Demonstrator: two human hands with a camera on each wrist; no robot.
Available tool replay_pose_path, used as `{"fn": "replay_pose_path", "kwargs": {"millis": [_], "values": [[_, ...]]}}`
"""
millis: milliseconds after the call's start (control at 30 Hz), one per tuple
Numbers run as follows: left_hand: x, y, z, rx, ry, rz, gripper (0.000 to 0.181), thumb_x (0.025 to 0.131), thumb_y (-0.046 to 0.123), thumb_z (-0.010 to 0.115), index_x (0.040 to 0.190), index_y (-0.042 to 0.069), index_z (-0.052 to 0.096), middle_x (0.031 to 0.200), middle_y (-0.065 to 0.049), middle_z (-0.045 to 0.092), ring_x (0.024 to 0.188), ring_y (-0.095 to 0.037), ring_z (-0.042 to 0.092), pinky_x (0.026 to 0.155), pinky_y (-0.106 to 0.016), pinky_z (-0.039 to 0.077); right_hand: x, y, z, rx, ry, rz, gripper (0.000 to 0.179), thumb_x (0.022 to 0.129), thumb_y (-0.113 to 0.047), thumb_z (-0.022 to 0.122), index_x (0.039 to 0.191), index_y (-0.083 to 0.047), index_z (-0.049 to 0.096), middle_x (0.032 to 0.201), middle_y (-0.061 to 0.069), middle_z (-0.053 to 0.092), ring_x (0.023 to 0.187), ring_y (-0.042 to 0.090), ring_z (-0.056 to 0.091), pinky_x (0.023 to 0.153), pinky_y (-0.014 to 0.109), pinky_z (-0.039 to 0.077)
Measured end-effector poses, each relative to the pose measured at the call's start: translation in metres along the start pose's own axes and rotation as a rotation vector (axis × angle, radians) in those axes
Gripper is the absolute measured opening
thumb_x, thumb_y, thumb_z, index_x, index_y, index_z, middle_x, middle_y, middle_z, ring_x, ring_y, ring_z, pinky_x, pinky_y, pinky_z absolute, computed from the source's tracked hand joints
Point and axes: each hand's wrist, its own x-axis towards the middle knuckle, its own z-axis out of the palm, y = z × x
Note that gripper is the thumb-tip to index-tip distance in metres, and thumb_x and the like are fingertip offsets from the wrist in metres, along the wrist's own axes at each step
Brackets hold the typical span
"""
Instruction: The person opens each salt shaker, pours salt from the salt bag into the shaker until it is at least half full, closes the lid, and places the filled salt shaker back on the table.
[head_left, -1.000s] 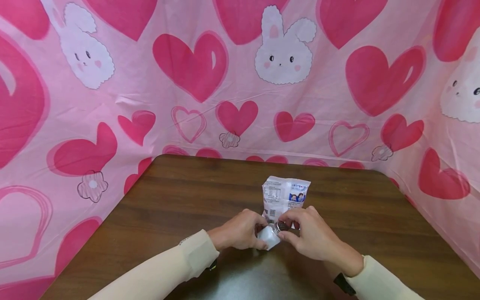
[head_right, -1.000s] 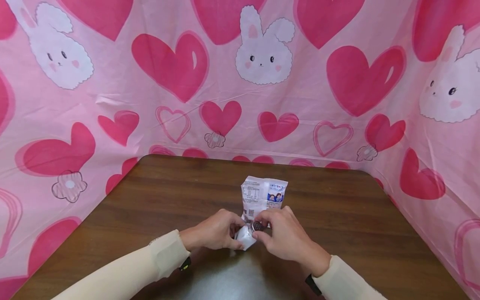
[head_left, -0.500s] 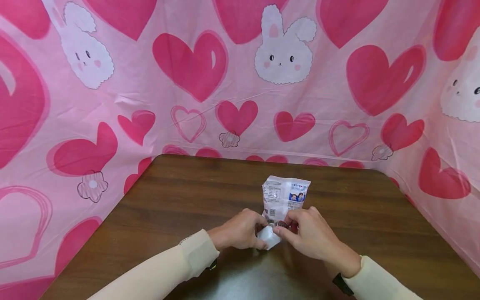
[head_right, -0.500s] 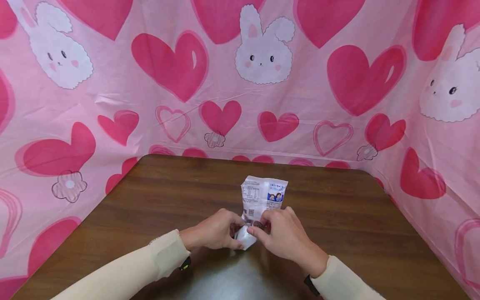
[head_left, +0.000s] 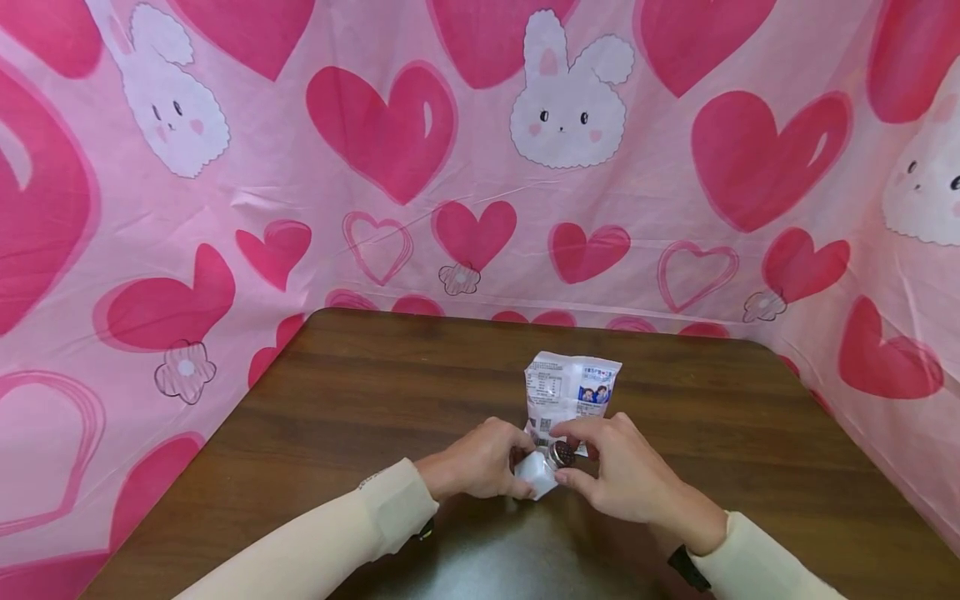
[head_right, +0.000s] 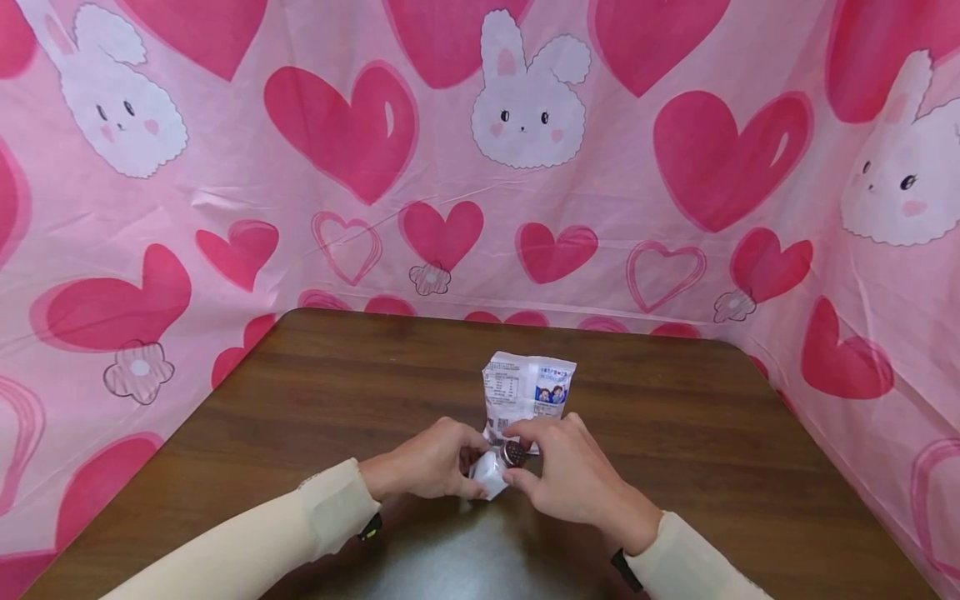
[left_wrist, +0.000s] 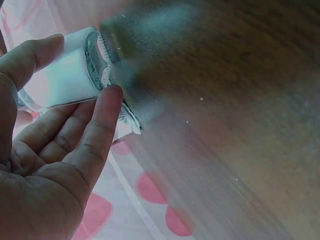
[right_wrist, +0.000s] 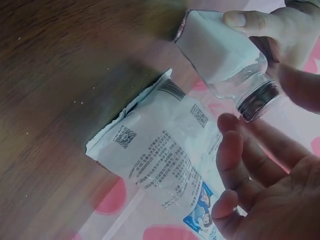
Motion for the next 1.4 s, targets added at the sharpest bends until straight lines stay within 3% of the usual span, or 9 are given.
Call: {"fn": "replay_pose_path", "kwargs": {"millis": [133, 667, 1033, 1400], "values": [[0.0006, 0.0002, 0.0005, 0.004, 0.001, 0.000, 0.030, 0.078, 0.020, 0.092, 0.102, 0.010, 0.077, 0.079, 0.008, 0.065, 0.066, -0.006, 0.057, 0.059, -0.020, 0.051, 0.0015, -0.0002, 0.0005, 0.021, -0.008, -0.033, 0.031, 0.079, -0.022, 0.089, 0.107, -0.023, 0.076, 0.081, -0.022, 0.060, 0.064, 0.000, 0.043, 0.069, 0.031, 0.031], [-0.0019, 0.0029, 0.0005, -0.010, -0.001, -0.023, 0.026, 0.079, 0.018, 0.091, 0.100, 0.011, 0.077, 0.079, 0.008, 0.065, 0.065, -0.007, 0.058, 0.057, -0.021, 0.051, 0.0021, -0.0059, 0.0040, 0.019, -0.002, 0.016, 0.021, 0.081, -0.019, 0.088, 0.099, -0.018, 0.076, 0.079, -0.021, 0.059, 0.066, 0.004, 0.047, 0.069, 0.029, 0.035], [-0.0028, 0.0005, -0.0006, 0.028, 0.023, 0.005, 0.029, 0.078, 0.022, 0.092, 0.100, 0.013, 0.077, 0.079, 0.010, 0.065, 0.066, -0.005, 0.058, 0.059, -0.019, 0.051, 0.0003, -0.0042, 0.0001, 0.002, 0.017, 0.008, 0.045, 0.078, -0.033, 0.091, 0.115, -0.013, 0.076, 0.083, -0.018, 0.062, 0.063, -0.001, 0.043, 0.069, 0.029, 0.034], [-0.0080, -0.0015, -0.0013, -0.011, 0.035, -0.011, 0.032, 0.076, 0.019, 0.093, 0.101, 0.010, 0.075, 0.077, 0.007, 0.065, 0.066, -0.004, 0.056, 0.058, -0.020, 0.049, -0.0032, -0.0043, -0.0033, 0.007, 0.026, 0.049, 0.046, 0.078, -0.036, 0.091, 0.115, -0.013, 0.076, 0.081, -0.022, 0.056, 0.065, 0.000, 0.042, 0.069, 0.030, 0.034]]}}
